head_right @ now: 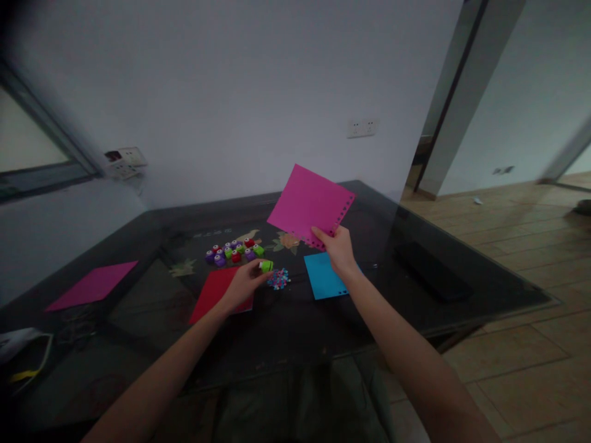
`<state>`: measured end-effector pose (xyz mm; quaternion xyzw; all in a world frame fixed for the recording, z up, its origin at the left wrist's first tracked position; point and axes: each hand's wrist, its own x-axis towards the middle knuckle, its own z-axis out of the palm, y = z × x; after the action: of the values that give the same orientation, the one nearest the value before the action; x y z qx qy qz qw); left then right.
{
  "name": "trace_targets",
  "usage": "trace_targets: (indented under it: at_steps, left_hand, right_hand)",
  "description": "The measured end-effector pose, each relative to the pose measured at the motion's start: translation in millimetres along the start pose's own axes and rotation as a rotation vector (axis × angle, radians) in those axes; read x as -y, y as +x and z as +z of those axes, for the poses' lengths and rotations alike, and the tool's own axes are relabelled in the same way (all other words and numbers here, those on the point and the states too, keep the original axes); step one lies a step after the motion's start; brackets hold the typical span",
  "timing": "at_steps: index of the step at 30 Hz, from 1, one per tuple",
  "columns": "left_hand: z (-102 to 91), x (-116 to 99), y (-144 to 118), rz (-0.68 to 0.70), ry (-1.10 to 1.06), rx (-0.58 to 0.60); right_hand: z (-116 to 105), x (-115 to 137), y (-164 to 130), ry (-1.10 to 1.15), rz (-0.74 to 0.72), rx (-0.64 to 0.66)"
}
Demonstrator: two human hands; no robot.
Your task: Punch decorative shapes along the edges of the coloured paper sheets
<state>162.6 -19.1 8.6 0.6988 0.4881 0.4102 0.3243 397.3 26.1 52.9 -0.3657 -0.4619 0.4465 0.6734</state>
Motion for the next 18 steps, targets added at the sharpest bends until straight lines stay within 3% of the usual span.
trace_targets:
  at_steps: [5,9,13,18]
  left_hand:
    - [5.1,-2,-2,0.022,0.037,0.012]
    - [13.7,-7,-3,0.075,0.034,0.031]
    - [17.3,-13,-4,0.134,0.111,0.051]
    - [13.1,-11,-5,0.076,0.151,0.015]
  right_hand:
    - [-45,7,12,-0.03,-0.047,-0.085]
    - [-76,-6,15,-0.043,0.037,-0.176]
    - [-87,-22,15,-0.012,0.121,-0.189]
    - [-87,-25,18,0.018,0.133,-0.155]
